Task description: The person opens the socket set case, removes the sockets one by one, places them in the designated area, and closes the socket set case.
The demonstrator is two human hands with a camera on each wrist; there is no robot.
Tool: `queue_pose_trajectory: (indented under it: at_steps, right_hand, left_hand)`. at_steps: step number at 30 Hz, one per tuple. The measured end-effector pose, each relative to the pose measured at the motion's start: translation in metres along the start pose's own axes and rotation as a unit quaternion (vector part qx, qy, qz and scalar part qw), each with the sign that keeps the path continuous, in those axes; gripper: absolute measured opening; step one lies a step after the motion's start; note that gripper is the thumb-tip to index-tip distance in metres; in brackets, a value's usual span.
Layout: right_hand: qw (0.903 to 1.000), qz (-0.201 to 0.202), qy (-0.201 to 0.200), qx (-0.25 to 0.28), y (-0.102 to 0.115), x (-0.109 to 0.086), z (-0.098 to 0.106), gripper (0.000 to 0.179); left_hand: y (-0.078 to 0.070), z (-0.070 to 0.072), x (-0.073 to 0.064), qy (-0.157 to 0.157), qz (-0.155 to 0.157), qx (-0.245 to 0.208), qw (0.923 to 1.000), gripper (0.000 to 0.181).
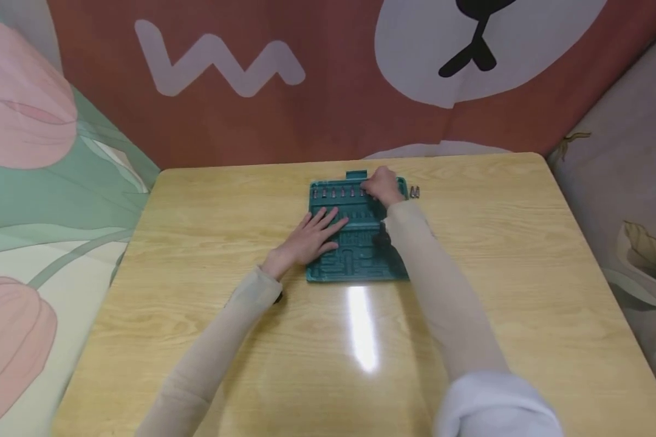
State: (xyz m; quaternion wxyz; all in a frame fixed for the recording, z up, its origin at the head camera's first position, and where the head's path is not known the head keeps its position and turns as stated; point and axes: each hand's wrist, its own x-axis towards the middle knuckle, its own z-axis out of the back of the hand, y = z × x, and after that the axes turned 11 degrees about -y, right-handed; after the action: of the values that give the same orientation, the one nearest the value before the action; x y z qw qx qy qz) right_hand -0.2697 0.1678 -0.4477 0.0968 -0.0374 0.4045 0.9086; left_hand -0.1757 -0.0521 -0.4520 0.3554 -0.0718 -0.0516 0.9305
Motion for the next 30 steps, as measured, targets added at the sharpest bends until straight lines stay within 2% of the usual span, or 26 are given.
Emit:
queue_pose_trajectory:
  at_steps: [7,13,22,27,30]
  right_hand:
    - [0.9996,-0.023,0.012,0.006,0.003,0.0008,-0.0022,0.038]
    - [0.9987,-0.038,0.015,0.031,0.0009,-0.0036,-0.0033,0.046]
    - [0.9962,-0.06,0.006,0.063,-0.0023,-0.0057,-0.0034,0.051]
    - [0.9942,-0.07,-0.014,0.08,-0.0018,-0.0065,-0.0029,0.037]
    - [0.9906,-0.078,-0.028,0.108,-0.0025,-0.0064,-0.0023,0.03]
  left_hand:
    - [0.0012,-0.0004,-0.0013,-0.017,0.001,-0.02,0.9997,0.061]
    - [0.0025,-0.0013,-0.0017,-0.013,0.0,-0.048,0.9987,0.061]
    - [0.0024,-0.0011,-0.0028,-0.009,0.0,-0.058,0.9983,0.062]
    - [0.0013,0.0002,-0.0032,-0.01,0.001,-0.059,0.9982,0.061]
    - [0.0003,0.0008,-0.0031,-0.01,0.002,-0.059,0.9982,0.061]
